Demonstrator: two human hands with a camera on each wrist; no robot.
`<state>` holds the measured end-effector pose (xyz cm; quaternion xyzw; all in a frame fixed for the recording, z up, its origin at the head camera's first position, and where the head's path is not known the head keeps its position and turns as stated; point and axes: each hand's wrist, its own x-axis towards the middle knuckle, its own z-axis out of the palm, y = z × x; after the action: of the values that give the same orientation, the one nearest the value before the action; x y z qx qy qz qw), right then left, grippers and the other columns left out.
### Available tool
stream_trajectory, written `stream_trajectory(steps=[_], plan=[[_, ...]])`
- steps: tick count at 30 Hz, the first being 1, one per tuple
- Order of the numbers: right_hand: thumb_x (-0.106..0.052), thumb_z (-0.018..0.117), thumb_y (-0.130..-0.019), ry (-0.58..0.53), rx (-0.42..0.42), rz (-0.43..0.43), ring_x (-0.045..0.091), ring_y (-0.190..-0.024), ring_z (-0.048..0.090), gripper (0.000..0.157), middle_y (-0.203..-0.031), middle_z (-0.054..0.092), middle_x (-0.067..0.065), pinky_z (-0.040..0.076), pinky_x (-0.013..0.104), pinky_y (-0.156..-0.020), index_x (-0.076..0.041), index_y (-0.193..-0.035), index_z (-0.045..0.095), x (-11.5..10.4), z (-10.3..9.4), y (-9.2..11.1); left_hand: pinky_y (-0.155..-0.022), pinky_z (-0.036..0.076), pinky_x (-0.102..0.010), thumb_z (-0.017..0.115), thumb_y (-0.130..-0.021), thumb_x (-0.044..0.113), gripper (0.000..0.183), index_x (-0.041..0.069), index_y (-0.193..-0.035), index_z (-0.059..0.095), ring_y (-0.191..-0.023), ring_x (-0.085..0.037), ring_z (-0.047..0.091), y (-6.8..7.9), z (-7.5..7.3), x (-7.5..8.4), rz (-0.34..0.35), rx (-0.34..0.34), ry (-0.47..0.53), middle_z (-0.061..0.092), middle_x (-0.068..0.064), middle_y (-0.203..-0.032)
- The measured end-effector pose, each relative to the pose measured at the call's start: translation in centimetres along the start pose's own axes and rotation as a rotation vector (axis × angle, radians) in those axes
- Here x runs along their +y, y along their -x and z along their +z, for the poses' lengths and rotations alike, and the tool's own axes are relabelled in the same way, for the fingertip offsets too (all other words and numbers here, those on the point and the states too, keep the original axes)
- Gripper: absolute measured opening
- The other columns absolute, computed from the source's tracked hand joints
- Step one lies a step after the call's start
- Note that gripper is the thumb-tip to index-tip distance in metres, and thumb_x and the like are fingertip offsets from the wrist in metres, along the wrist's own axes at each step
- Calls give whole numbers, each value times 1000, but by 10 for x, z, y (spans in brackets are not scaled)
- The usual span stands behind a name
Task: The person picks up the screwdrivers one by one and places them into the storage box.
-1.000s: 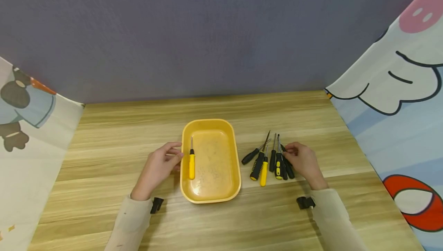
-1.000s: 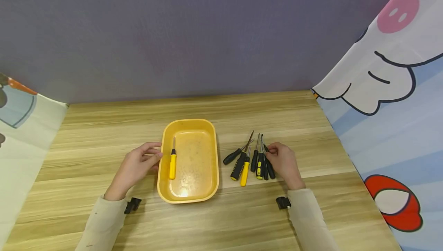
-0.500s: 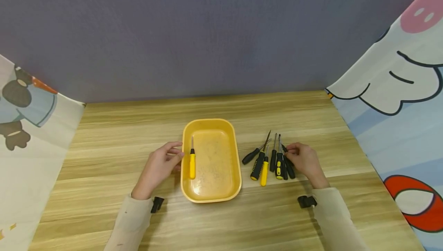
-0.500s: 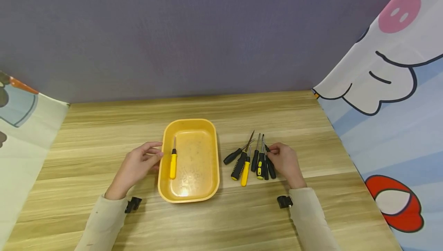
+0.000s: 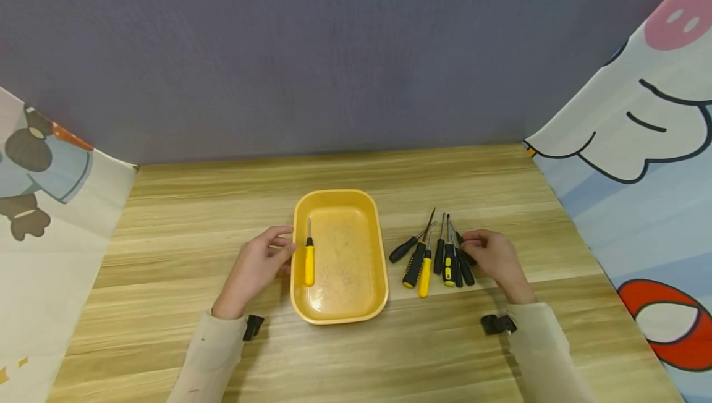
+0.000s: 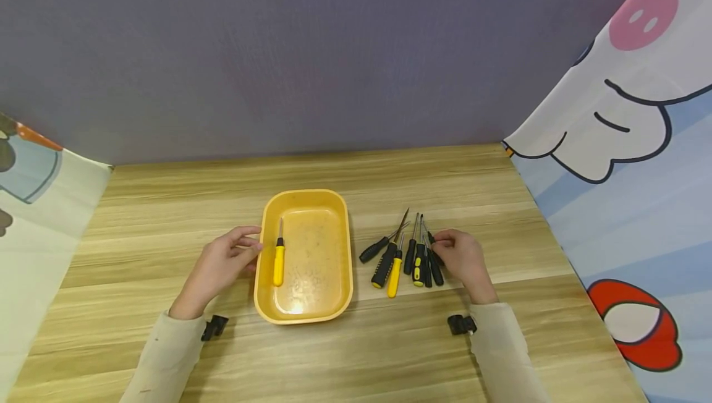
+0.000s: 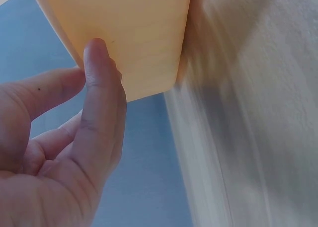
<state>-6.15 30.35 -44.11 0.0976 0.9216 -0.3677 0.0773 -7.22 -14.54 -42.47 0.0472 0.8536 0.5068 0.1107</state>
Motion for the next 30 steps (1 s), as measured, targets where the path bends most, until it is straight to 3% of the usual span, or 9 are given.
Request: stream_trajectory(steps=[6, 13, 20, 30], plan=[[-13, 63, -98, -120, -4, 6, 27, -99, 65, 32, -113, 68, 20, 57, 20, -73, 5, -125, 64, -4, -2, 4, -67, 65, -35, 63, -100, 13, 36, 3, -134, 58, -84, -23, 70, 1, 0, 0, -6, 2, -8, 67, -17, -110], [-15, 62, -101, -402, -68, -6, 13, -97, 67, 37, -123, 64, 23, 61, 25, -81, 6, -131, 61, -20, 0, 5, -68, 64, -35, 63, -101, 13, 35, 3, -134, 58, -84, -23, 70, 1, 0, -1, 0, 8, -25, 68, -16, -109], [-16, 62, -101, -428, -126, -38, 20, -104, 65, 36, -123, 65, 19, 60, 27, -83, 2, -131, 62, -52, 10, 4, -69, 64, -38, 63, -101, 13, 35, 3, -134, 59, -82, -23, 69, 0, -1, 0, 3, 10, -34, 68, -15, -108], [-16, 65, -99, -518, -251, -122, 24, -100, 65, 33, -118, 67, 16, 60, 33, -83, -1, -127, 65, -106, 36, -5, -69, 64, -38, 62, -101, 12, 35, 3, -134, 59, -82, -23, 70, 0, -1, -1, 19, 13, -40, 69, -14, -107]])
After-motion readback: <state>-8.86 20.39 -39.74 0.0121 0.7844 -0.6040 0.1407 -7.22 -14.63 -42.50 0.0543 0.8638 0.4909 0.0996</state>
